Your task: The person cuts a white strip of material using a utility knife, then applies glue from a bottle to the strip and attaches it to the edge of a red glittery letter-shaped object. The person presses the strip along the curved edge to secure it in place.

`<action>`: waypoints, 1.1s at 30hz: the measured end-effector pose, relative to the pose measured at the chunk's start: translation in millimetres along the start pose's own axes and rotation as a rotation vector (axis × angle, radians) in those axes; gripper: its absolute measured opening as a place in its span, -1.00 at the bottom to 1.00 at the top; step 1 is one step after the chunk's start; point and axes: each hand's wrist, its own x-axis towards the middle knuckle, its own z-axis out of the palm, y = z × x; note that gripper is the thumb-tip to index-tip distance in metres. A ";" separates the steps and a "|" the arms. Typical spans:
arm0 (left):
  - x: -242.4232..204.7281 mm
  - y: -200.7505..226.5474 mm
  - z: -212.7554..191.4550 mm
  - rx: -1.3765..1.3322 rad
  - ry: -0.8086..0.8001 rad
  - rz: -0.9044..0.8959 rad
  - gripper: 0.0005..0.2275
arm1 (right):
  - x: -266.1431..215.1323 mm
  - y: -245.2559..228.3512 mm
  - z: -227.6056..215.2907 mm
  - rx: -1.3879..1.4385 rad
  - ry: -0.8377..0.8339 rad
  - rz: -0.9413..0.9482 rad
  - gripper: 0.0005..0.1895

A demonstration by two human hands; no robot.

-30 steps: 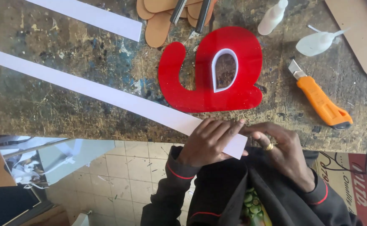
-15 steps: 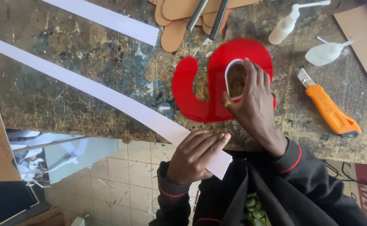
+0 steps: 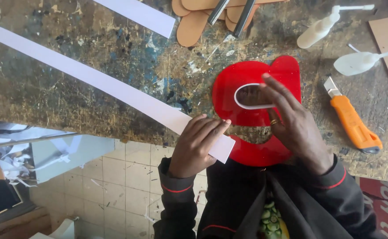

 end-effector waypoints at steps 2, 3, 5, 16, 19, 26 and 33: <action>3.8 -4.8 6.7 0.061 -0.011 -0.034 -0.28 | -8.0 -1.8 6.7 0.018 0.098 0.339 -0.15; 3.7 -7.1 11.3 0.059 -0.010 -0.041 -0.28 | -18.0 -1.2 16.4 0.019 0.091 0.338 -0.15; 8.1 -16.5 19.6 0.026 0.138 0.002 -0.52 | -36.5 1.1 35.5 -0.067 0.248 0.504 0.18; 54.2 -36.5 6.1 -0.039 0.075 -0.135 -0.39 | -89.6 -3.7 57.4 -0.473 -0.105 0.512 0.14; 46.9 -47.6 24.2 -0.041 -0.001 -0.187 -0.34 | -80.0 16.7 40.8 -0.455 -0.206 0.481 -0.04; 24.1 -72.3 44.1 -0.026 -0.122 -0.175 -0.47 | -48.1 31.6 -0.3 -0.212 -0.055 0.255 0.16; 29.5 -89.0 38.7 0.012 -0.004 -0.186 -0.44 | -48.3 51.8 10.4 -0.068 0.090 0.371 0.10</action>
